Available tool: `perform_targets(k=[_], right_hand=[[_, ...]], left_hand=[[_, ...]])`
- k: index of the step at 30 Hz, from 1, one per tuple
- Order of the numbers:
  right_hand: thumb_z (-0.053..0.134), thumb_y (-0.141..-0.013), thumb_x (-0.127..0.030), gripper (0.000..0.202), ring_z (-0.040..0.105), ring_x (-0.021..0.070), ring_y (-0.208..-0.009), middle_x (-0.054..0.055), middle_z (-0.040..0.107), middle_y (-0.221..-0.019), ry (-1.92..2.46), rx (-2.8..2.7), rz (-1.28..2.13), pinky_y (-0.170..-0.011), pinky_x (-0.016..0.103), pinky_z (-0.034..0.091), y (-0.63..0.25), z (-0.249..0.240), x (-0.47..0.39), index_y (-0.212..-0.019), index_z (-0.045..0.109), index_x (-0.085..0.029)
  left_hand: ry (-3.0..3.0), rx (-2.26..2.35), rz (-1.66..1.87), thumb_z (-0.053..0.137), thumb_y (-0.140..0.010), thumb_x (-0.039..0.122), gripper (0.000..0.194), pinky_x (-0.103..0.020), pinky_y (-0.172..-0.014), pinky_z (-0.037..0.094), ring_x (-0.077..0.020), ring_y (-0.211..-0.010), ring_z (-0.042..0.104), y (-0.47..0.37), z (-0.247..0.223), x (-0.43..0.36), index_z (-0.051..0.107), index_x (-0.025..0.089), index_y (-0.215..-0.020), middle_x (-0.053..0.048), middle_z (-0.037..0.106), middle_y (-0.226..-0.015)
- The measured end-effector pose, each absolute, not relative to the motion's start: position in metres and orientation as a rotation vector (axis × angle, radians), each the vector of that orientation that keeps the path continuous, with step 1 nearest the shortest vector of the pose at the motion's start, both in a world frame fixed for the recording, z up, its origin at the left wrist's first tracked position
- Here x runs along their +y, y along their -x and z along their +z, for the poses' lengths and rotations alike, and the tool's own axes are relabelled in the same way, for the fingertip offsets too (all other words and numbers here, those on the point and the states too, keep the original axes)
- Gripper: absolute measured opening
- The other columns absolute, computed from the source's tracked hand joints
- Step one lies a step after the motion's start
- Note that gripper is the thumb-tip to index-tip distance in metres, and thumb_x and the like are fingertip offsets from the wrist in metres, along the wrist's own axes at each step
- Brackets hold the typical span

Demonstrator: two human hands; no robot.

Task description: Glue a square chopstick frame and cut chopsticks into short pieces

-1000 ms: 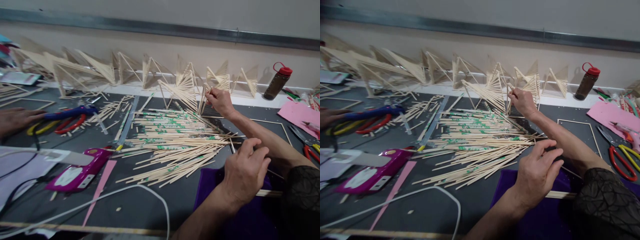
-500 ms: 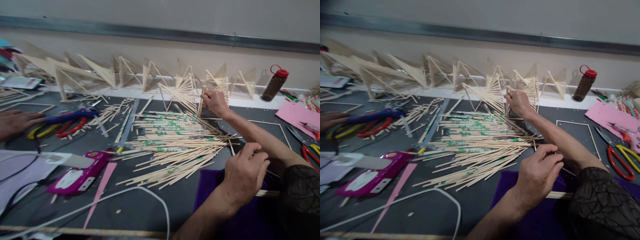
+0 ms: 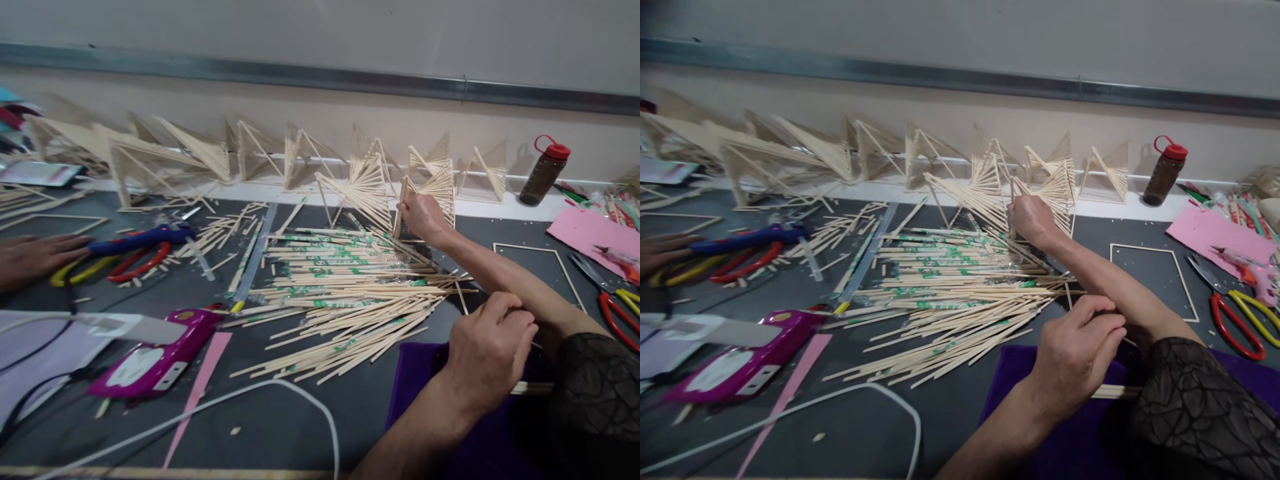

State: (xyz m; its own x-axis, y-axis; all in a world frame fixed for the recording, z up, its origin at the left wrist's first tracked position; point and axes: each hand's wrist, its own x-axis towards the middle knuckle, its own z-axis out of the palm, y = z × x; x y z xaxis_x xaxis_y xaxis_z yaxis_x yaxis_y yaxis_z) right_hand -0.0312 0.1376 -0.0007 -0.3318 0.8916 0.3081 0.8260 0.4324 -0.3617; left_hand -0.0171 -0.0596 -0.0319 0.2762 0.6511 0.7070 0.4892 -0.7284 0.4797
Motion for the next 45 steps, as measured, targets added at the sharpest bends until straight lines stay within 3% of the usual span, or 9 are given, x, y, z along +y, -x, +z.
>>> perform_targets(k=[17,24,35,41,45], right_hand=[[0.044,-0.092,-0.028,0.033,0.066,0.0196,-0.074,0.014,0.071,-0.082,1.471,-2.224,0.229,-0.062,0.024,0.042,0.031,-0.001,0.137,-0.085,0.071,-0.01],[0.044,-0.093,-0.026,0.033,0.064,0.0193,-0.07,0.014,0.07,-0.077,1.432,-2.289,0.123,-0.063,0.025,0.041,0.027,0.002,0.128,-0.083,0.07,-0.009],[0.042,-0.092,-0.023,0.03,0.055,0.0111,-0.061,0.004,0.065,-0.07,1.145,-2.499,0.063,-0.058,0.022,0.035,-0.027,0.024,0.071,-0.075,0.065,-0.013],[0.045,-0.091,-0.024,0.028,0.051,0.0111,-0.061,0.004,0.064,-0.069,1.204,-2.439,0.01,-0.058,0.023,0.032,-0.038,0.024,0.073,-0.076,0.066,-0.012],[0.043,-0.093,-0.022,0.028,0.055,0.0126,-0.063,0.007,0.068,-0.074,1.25,-2.366,0.087,-0.059,0.023,0.032,-0.025,0.023,0.084,-0.085,0.068,-0.011]], left_hand=[[-2.399,1.084,1.445,0.048,-0.092,0.024,0.019,-0.021,-0.07,0.056,-0.0096,-0.081,0.065,0.018,-0.029,-0.06,0.065,0.016,-0.087,-0.003,0.067,-0.09],[-2.418,1.128,1.39,0.047,-0.092,0.025,0.021,-0.022,-0.071,0.056,-0.0094,-0.08,0.064,0.016,-0.032,-0.057,0.066,0.016,-0.086,-0.003,0.067,-0.092],[-1.942,1.329,2.012,0.057,-0.087,0.02,0.014,-0.032,-0.087,0.053,-0.015,-0.096,0.062,0.042,-0.011,-0.044,0.067,0.019,-0.098,-0.006,0.067,-0.1],[-1.915,1.299,1.905,0.059,-0.086,0.021,0.013,-0.029,-0.077,0.054,-0.015,-0.094,0.063,0.048,-0.013,-0.038,0.068,0.02,-0.095,-0.005,0.069,-0.098],[-1.391,1.352,2.021,0.059,-0.085,0.027,0.016,-0.019,-0.056,0.048,-0.0109,-0.075,0.064,0.078,0.003,-0.012,0.07,0.02,-0.093,-0.003,0.071,-0.088]])
